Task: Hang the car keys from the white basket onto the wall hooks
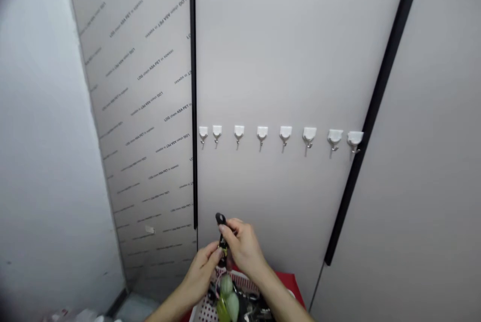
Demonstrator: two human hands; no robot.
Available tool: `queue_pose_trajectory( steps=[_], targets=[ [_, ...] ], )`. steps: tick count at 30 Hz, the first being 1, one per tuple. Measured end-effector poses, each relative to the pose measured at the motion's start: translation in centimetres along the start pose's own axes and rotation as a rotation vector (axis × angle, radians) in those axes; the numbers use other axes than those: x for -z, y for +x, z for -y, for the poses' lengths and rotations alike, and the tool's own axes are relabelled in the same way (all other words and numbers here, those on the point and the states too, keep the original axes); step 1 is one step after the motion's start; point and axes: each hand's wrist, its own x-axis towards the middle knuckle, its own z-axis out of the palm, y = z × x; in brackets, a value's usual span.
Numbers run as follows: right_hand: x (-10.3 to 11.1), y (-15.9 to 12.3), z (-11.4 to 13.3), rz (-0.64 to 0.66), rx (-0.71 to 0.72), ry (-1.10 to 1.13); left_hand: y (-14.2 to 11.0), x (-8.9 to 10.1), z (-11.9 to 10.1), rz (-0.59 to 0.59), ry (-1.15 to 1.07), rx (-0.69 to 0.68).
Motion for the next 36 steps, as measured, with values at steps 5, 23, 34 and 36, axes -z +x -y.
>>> queue_pose_trajectory(
  steps=[5, 23, 34, 36],
  targets=[
    [0.8, 5.4, 4.7, -0.069, 0.068, 0.068, 3.4, 2.1, -4.7, -0.121, -0.172, -0.037],
    [-1.8, 15.8, 8.3, -0.315, 0.005, -0.353, 11.7, 8.2, -6.8, -0.396, -0.136, -0.027],
    [-0.6, 10.3, 4.1, -0.214, 0.090, -0.231, 10.6, 8.3, -4.4, -0.453, 0.335, -0.179],
    [-0.4, 7.3, 1.6, -0.060, 0.052, -0.251, 9.8, 8.5, -3.6, -0.457, 0.341, -0.188]
  ],
)
